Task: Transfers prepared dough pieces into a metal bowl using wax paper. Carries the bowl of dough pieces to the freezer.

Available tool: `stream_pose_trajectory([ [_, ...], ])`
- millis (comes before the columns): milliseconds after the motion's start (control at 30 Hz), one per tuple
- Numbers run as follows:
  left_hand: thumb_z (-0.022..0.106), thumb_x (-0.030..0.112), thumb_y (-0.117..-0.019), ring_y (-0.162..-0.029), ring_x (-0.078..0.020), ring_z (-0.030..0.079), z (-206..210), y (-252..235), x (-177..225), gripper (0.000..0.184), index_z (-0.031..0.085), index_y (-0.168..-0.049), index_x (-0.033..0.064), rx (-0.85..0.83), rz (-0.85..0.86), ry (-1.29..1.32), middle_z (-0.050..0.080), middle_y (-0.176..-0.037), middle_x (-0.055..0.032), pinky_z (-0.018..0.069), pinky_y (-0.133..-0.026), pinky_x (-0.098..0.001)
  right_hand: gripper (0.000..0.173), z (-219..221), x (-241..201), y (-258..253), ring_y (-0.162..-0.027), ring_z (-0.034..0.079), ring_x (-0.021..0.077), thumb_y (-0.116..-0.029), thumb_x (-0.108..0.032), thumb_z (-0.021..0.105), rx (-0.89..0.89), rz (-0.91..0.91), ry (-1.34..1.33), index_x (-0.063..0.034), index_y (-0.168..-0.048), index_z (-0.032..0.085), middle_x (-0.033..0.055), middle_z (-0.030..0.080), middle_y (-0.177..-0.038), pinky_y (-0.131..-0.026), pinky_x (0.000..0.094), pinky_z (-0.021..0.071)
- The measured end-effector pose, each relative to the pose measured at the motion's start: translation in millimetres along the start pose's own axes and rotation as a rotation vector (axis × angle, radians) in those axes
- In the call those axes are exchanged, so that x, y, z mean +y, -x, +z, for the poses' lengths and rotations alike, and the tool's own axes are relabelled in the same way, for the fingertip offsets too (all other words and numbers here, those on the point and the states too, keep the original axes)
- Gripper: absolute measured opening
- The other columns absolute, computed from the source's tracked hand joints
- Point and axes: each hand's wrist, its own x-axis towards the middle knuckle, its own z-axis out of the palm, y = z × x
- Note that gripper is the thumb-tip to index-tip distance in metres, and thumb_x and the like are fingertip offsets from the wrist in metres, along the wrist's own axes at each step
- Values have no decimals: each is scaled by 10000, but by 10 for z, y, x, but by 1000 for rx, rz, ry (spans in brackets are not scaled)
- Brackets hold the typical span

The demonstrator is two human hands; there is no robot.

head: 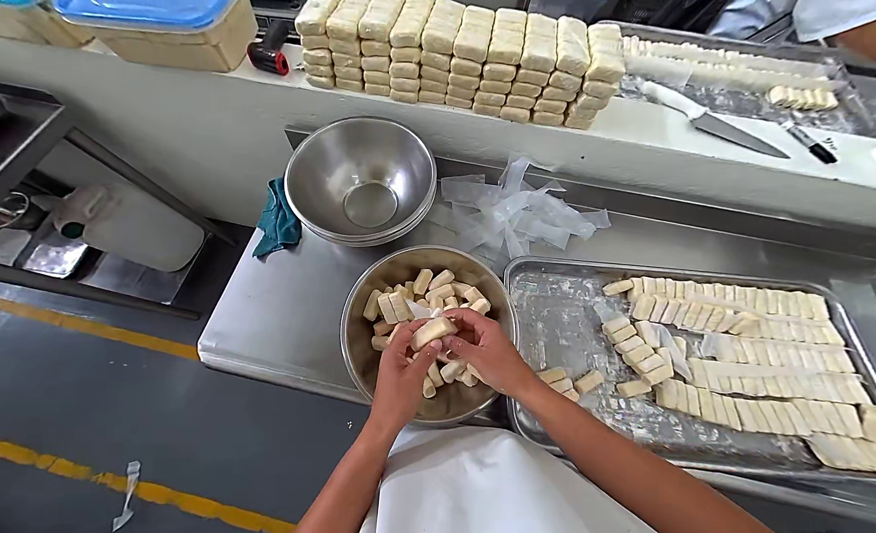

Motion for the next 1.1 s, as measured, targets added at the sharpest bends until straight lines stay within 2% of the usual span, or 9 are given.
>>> stream_pose_trajectory([
  [100, 654, 221, -976, -1159, -185, 612, -54, -34, 63, 342, 665, -1307, 133, -3, 210, -399, 635, -1254, -63, 542, -957, -425, 315, -39, -22, 23, -973, 702, 157, -993, -135, 667, 50, -103, 196, -61, -1296, 625, 93, 690, -1156, -879, 346, 599],
  [200, 641, 209, -991, -1079, -180, 655, -102, -52, 164, 337, 673, -1316, 126, -51, 316, -587, 672, -1189, -64, 566, -910, -406, 336, -78, -66, 46, -1051, 691, 176, -1013, -194, 650, 26, -173, 329, -58, -1319, 623, 119, 647, -1238, -921, 362, 596],
  [300, 616, 179, -1009, -1046, -154, 675, -137, -69, 210, 332, 647, -1323, 76, -80, 250, -500, 687, -1173, -66, 574, -917, -378, 474, -89, -107, 42, -1085, 656, 208, -958, -251, 726, 38, -184, 440, -103, -1390, 597, 117, 626, -1258, -923, 400, 576],
  [367, 596, 131, -1008, -1058, -135, 688, -156, -73, 195, 346, 616, -1344, 49, -108, 202, -318, 695, -1187, -71, 583, -943, -342, 595, -84, -128, 39, -1174, 572, 298, -874, -367, 804, 119, -257, 621, -149, -1398, 626, 127, 596, -1264, -969, 513, 509],
  [467, 567, 93, -1009, -1067, -134, 692, -162, -45, 167, 345, 604, -1347, 30, -149, 160, -109, 709, -1181, -71, 577, -957, -325, 534, -152, -121, 7, -1370, 460, 332, -877, -443, 773, 91, -359, 694, -166, -1324, 680, 112, 551, -1426, -1103, 602, 379],
  [667, 563, 123, -994, -1039, -160, 690, -110, -24, 149, 425, 538, -1415, 65, -147, 36, -50, 694, -1197, -77, 578, -921, -335, 399, -204, -77, -29, -1371, 528, 197, -948, -255, 730, -93, -325, 500, -45, -1283, 681, 104, 631, -1386, -1162, 394, 424],
  [800, 634, 133, -997, -1017, -118, 702, -112, -44, 168, 334, 628, -1324, 70, -134, 121, -251, 711, -1159, -43, 596, -917, -317, 410, -126, -92, -13, -1293, 590, 224, -973, -287, 706, -51, -290, 550, -55, -1308, 664, 111, 667, -1319, -1135, 419, 446],
  [967, 665, 215, -990, -878, -102, 710, -12, -25, 131, 269, 685, -1211, 61, 42, 229, -488, 731, -993, -33, 610, -819, -333, 384, 15, 7, 15, -1063, 675, 255, -988, -287, 682, 104, -309, 557, 3, -1238, 647, 150, 682, -1132, -946, 441, 559],
  [1100, 694, 226, -946, -859, -91, 726, 11, -16, 107, 283, 689, -1168, 52, 86, 234, -351, 744, -966, -21, 628, -789, -303, 398, -45, 45, 9, -1025, 680, 250, -967, -275, 715, 162, -266, 510, 0, -1240, 627, 154, 675, -1130, -909, 442, 574],
])
